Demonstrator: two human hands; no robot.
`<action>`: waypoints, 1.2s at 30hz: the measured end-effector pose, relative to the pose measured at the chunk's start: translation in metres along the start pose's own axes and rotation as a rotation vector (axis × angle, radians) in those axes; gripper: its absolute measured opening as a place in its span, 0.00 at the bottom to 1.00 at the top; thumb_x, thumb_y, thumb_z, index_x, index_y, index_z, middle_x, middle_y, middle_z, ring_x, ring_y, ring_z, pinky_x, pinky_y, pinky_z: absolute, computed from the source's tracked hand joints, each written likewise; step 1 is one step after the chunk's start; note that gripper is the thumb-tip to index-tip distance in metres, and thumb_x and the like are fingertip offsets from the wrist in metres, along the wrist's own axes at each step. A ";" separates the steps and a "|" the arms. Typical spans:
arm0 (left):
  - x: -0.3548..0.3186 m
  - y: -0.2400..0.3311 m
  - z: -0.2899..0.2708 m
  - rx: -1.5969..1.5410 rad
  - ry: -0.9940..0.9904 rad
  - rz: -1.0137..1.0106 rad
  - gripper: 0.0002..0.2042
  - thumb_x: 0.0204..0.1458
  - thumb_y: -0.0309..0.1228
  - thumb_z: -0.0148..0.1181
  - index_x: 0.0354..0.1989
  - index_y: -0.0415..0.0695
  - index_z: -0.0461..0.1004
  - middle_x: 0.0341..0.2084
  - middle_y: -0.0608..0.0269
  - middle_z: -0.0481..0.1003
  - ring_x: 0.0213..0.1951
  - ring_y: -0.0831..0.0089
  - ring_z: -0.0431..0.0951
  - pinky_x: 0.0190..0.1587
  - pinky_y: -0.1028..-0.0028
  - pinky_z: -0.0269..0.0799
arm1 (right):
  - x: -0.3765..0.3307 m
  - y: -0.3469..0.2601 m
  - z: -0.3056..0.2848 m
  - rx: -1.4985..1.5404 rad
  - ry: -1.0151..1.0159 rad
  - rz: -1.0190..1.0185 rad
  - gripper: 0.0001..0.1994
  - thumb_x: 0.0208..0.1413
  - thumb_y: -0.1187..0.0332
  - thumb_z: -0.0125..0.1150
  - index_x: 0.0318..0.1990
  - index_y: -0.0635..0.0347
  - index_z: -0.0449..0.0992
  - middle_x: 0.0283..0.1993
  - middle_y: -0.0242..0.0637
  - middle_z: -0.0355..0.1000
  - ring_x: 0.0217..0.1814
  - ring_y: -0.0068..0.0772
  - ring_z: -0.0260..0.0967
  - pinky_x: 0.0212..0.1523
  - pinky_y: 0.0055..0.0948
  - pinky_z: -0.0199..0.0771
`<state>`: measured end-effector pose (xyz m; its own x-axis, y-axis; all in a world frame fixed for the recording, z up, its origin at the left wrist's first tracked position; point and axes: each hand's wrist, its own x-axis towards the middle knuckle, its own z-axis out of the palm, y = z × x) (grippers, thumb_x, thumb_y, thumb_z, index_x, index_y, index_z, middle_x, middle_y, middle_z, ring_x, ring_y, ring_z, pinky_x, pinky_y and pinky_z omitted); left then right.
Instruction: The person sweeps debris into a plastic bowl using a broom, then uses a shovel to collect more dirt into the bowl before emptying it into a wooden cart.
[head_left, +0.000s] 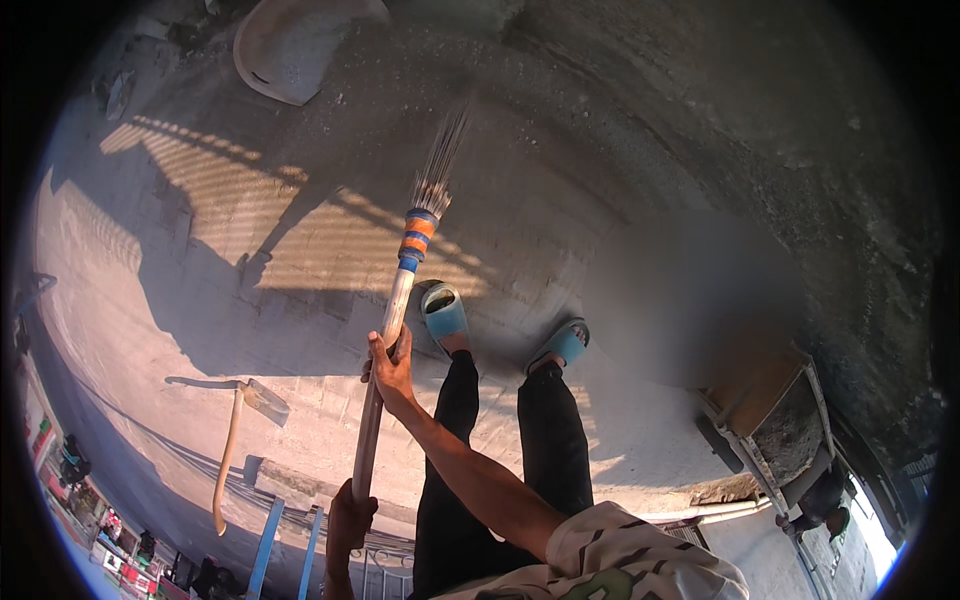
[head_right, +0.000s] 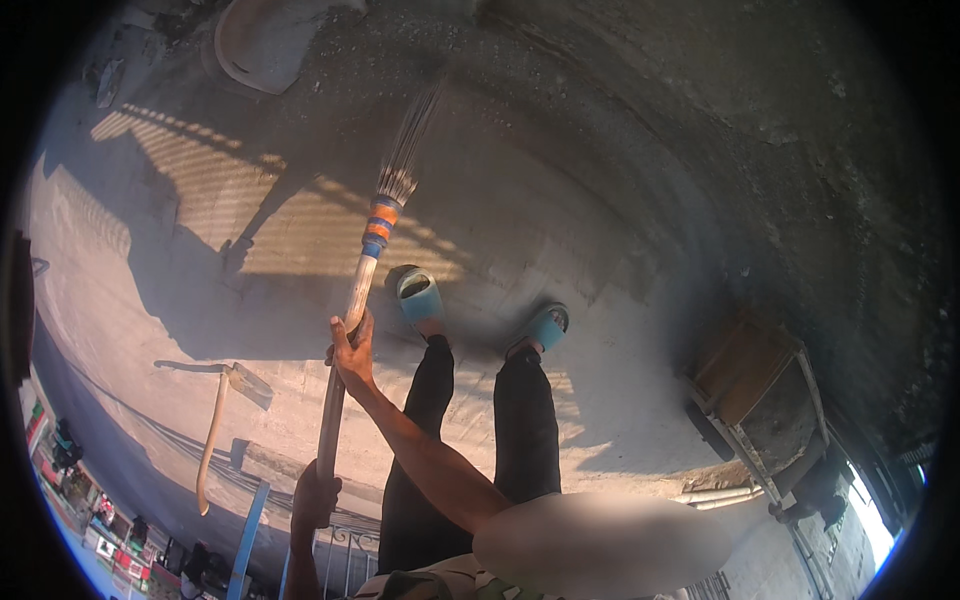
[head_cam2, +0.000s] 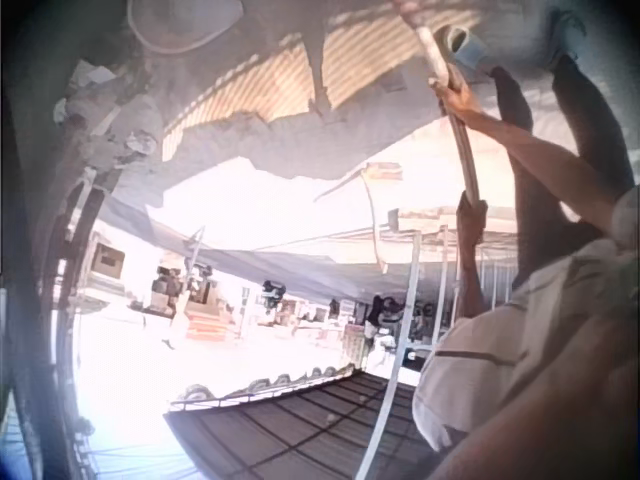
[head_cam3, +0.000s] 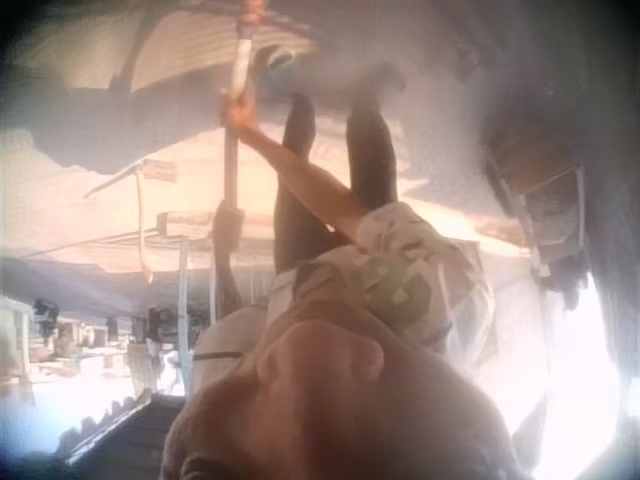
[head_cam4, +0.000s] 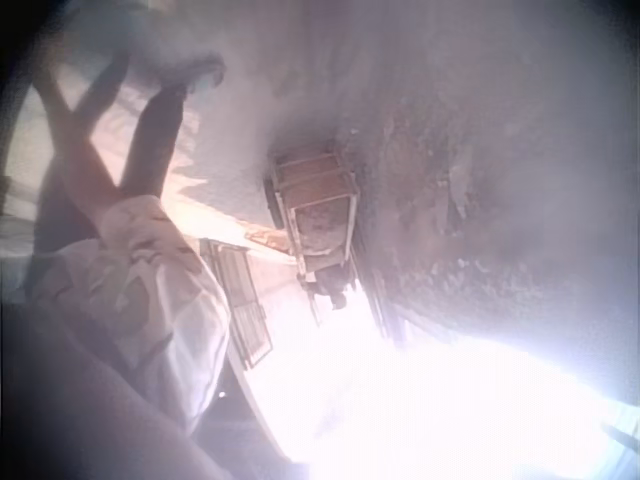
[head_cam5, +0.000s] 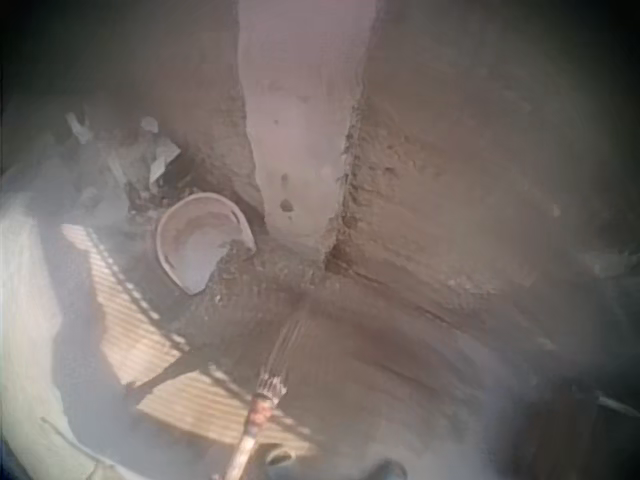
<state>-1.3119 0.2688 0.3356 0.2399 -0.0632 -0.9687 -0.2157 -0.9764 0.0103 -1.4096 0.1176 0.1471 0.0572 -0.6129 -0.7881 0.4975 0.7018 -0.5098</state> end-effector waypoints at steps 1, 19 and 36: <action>-0.021 0.002 0.007 0.011 -0.005 -0.010 0.09 0.50 0.25 0.60 0.38 0.43 0.68 0.15 0.69 0.67 0.15 0.79 0.70 0.16 0.73 0.66 | -0.002 0.004 0.002 0.006 -0.013 0.062 0.26 0.66 0.56 0.56 0.63 0.51 0.52 0.29 0.29 0.61 0.18 0.20 0.64 0.16 0.24 0.71; 0.117 0.129 0.252 -0.516 -0.215 0.212 0.13 0.54 0.29 0.63 0.39 0.36 0.65 0.18 0.58 0.72 0.15 0.72 0.75 0.16 0.69 0.71 | 0.198 -0.092 -0.127 -0.694 -0.129 0.021 0.17 0.65 0.59 0.55 0.54 0.55 0.61 0.24 0.28 0.62 0.16 0.19 0.61 0.14 0.24 0.67; 0.129 0.140 0.087 -1.022 -0.203 0.107 0.07 0.56 0.23 0.55 0.38 0.42 0.62 0.20 0.67 0.66 0.15 0.77 0.68 0.17 0.73 0.68 | 0.204 0.014 0.086 -0.836 -0.331 0.244 0.23 0.66 0.59 0.52 0.62 0.57 0.57 0.27 0.30 0.64 0.17 0.23 0.62 0.16 0.30 0.71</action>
<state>-1.3934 0.1416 0.1909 0.0828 -0.2161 -0.9729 0.6986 -0.6836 0.2113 -1.3165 -0.0286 0.0091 0.3860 -0.3960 -0.8332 -0.3389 0.7792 -0.5273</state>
